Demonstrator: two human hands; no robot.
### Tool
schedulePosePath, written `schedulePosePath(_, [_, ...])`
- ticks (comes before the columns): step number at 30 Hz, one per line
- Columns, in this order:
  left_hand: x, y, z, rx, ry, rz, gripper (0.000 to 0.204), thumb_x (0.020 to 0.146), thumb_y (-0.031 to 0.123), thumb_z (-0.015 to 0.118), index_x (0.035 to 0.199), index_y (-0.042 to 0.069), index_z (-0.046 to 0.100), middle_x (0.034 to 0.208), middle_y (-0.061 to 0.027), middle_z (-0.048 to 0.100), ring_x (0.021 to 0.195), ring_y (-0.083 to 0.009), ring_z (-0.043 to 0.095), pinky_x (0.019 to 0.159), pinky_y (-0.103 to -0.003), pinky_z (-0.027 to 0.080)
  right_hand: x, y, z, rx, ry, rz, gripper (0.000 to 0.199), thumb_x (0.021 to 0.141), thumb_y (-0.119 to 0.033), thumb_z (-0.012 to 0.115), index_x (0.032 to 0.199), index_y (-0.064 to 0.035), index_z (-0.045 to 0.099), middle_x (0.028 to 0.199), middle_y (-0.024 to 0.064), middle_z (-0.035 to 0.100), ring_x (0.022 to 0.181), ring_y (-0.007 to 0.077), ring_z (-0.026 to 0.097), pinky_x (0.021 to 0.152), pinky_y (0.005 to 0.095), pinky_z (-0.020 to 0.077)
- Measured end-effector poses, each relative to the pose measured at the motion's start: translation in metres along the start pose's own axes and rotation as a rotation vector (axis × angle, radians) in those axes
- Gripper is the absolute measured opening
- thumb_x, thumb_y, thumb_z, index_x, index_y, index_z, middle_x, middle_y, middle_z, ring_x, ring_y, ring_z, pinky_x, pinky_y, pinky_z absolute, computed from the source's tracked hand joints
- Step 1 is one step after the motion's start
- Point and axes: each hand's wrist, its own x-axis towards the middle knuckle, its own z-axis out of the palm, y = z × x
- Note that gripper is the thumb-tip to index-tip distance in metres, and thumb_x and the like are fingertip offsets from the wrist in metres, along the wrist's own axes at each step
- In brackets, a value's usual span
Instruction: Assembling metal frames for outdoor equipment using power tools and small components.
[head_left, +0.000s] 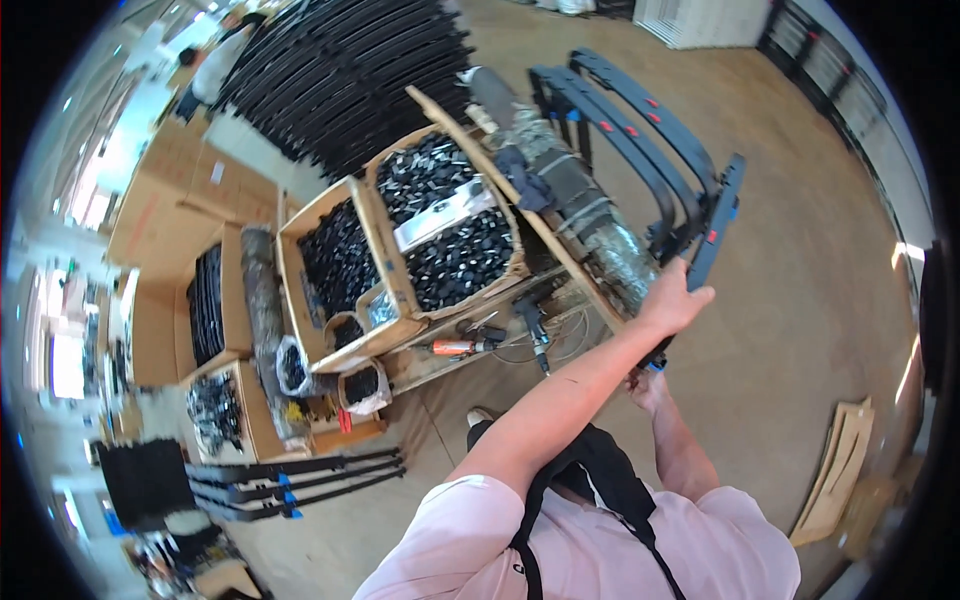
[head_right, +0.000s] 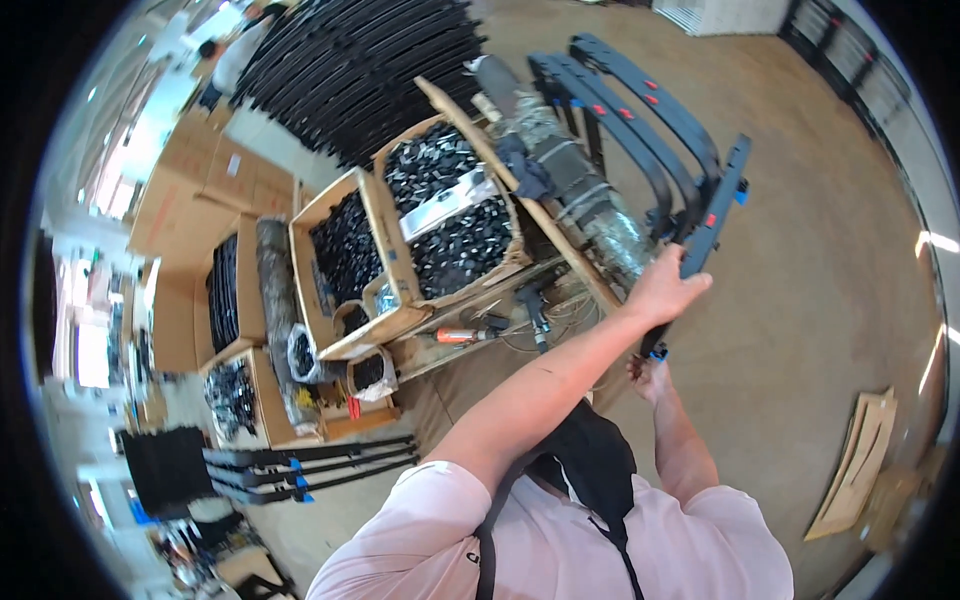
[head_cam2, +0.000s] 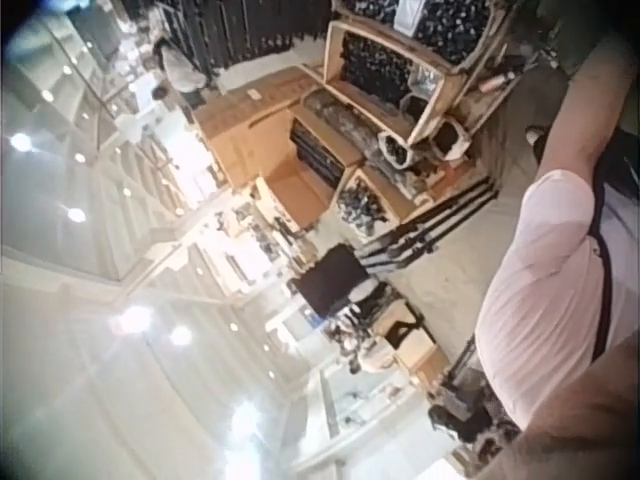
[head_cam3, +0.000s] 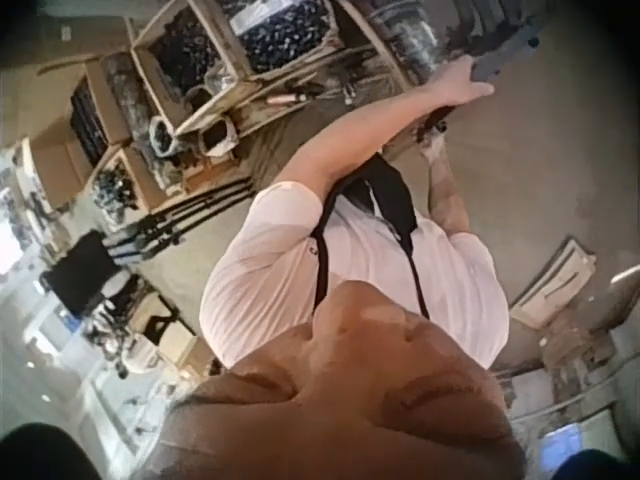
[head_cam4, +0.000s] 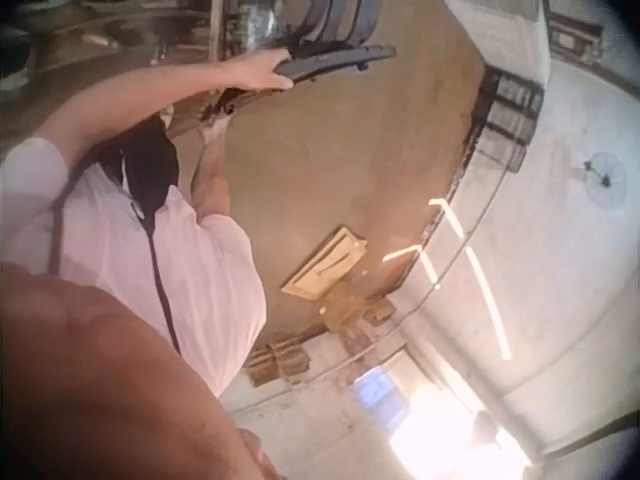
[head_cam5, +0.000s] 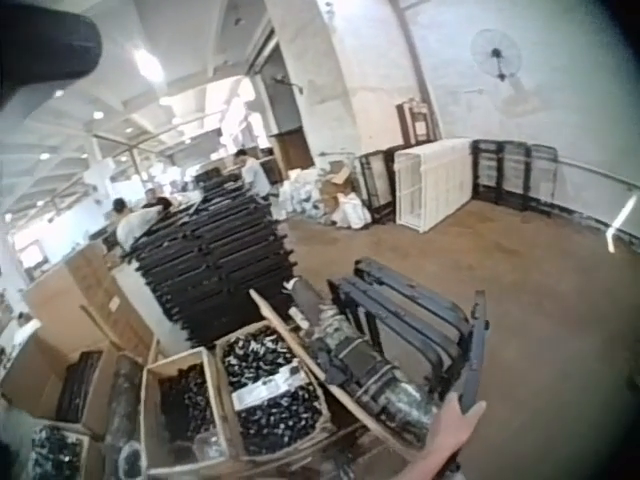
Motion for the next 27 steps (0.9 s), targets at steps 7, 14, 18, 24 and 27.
schedulePosePath(7, [-0.118,-0.118,-0.135,0.039,0.253,0.109,0.032,0.101,0.03,0.067,0.122,0.006,0.066,0.105,-0.0161,0.075,0.097,-0.0336,0.073,0.085,-0.043,0.056,-0.045,0.056,-0.051,-0.594,0.156,0.201,0.041,0.114,-0.036,0.043,0.105,-0.0073,0.07,0.078,0.005,0.07,0.062,0.0176,0.064,0.056,0.0327,0.0517])
schedulePosePath(14, [-0.43,-0.372,-0.214,0.073,1.092,-0.837,0.035,0.102,0.034,0.062,0.124,0.01,0.073,0.125,-0.0211,0.072,0.121,-0.0406,0.067,0.103,-0.049,0.053,0.041,0.021,-0.06,-1.362,-0.176,0.231,0.031,0.103,-0.029,0.058,0.091,-0.0047,0.073,0.076,0.009,0.072,0.066,0.019,0.068,0.056,0.0336,0.0527])
schedulePosePath(18, [-0.674,-0.432,-0.148,-0.172,1.808,-1.255,0.04,0.101,0.027,0.061,0.126,-0.002,0.069,0.105,-0.021,0.075,0.092,-0.0332,0.074,0.081,-0.043,0.058,0.094,0.036,-0.039,-1.671,-0.358,0.163,0.03,0.101,-0.028,0.06,0.089,-0.0039,0.073,0.075,0.0091,0.071,0.067,0.0191,0.069,0.056,0.0339,0.0525])
schedulePosePath(24, [-0.758,-0.459,-0.209,-0.676,2.203,-0.956,0.02,0.101,0.015,0.061,0.113,-0.001,0.066,0.075,-0.007,0.065,0.062,-0.0173,0.065,0.049,-0.032,0.049,0.105,0.078,0.018,-1.939,-0.346,-0.189,0.029,0.098,-0.027,0.063,0.086,-0.0028,0.073,0.073,0.0094,0.071,0.067,0.0192,0.069,0.056,0.0342,0.0523])
schedulePosePath(27, [-0.859,-0.462,-0.301,-0.55,2.313,-0.767,0.016,0.102,0.015,0.061,0.108,0.0,0.064,0.077,-0.0055,0.064,0.06,-0.0143,0.06,0.049,-0.031,0.047,0.094,0.137,0.049,-2.066,-0.365,-0.351,0.028,0.096,-0.027,0.065,0.084,-0.0022,0.073,0.072,0.0095,0.07,0.067,0.0193,0.069,0.055,0.0343,0.0522])
